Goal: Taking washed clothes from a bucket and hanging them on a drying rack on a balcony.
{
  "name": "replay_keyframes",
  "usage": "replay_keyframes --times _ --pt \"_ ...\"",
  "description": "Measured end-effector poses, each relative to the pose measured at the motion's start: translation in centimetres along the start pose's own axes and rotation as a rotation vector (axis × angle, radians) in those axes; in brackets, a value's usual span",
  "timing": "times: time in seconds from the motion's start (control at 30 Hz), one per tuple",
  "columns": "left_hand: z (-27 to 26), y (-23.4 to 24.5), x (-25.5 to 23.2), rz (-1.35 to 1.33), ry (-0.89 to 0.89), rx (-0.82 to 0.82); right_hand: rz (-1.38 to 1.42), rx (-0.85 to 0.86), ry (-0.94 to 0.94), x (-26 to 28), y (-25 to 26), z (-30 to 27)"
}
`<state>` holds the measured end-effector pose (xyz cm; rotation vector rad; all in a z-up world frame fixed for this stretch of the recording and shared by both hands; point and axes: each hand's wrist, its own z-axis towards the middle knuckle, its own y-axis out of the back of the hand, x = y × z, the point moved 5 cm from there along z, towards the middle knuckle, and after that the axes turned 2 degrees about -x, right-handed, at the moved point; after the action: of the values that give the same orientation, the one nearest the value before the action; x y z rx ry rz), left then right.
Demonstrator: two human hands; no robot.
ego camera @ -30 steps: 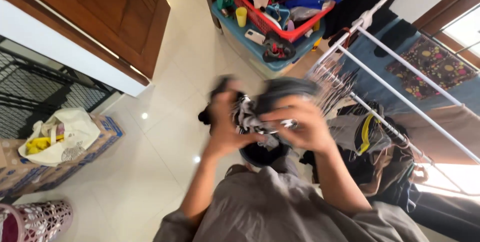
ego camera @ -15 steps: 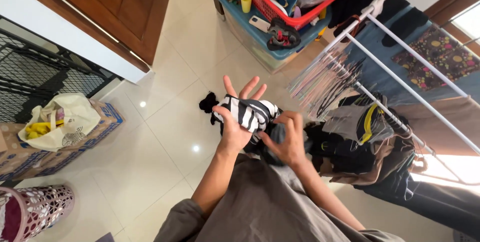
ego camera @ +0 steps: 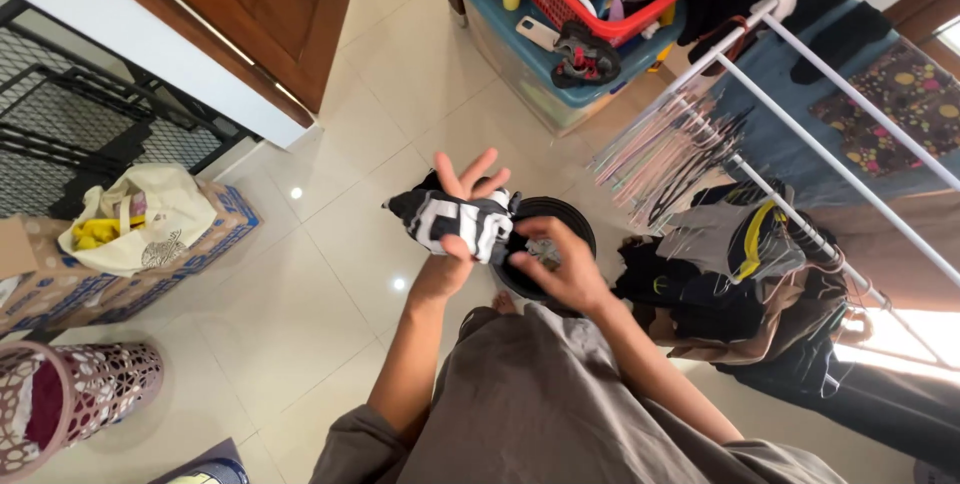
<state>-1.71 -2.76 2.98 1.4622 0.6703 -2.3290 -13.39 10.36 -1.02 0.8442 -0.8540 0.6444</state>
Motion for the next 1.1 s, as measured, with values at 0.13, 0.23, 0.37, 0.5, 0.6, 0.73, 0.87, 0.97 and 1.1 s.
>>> replay_keyframes --times 0.13,0.23,0.37,0.5,0.6,0.73,0.87,0.97,1.1 --pt "-0.1 0.4 -1.2 0.062 -0.001 0.032 -0.014 0.081 -0.198 -1.5 -3.0 0.2" --pt "-0.6 3.5 -1.0 0.341 0.004 -0.045 -0.182 0.165 -0.181 -3.2 -2.2 0.1" --pt "-2.8 7.2 0.7 0.664 0.275 -0.141 -0.194 0.020 -0.321 -4.6 2.9 0.9" --pt "-6.1 9.3 5.3 0.519 0.149 -0.094 -0.003 0.050 0.100 4.2 5.2 4.5" --pt "-6.8 10.4 5.9 0.335 0.200 -0.158 -0.246 0.451 -0.307 -3.2 4.3 1.9" --pt "-6.5 10.9 6.2 0.277 0.192 -0.164 -0.181 0.328 -0.127 0.0 5.8 2.8" --pt "-7.5 10.1 7.8 0.092 0.178 -0.135 -0.199 0.218 -0.259 1.3 7.0 4.1" --pt "-8.4 10.1 8.4 0.167 0.160 -0.167 -0.290 0.425 -0.266 -3.2 5.7 2.1" --pt "-9.5 9.9 8.5 0.122 0.242 -0.132 -0.246 0.542 -0.453 -1.9 5.5 2.1"
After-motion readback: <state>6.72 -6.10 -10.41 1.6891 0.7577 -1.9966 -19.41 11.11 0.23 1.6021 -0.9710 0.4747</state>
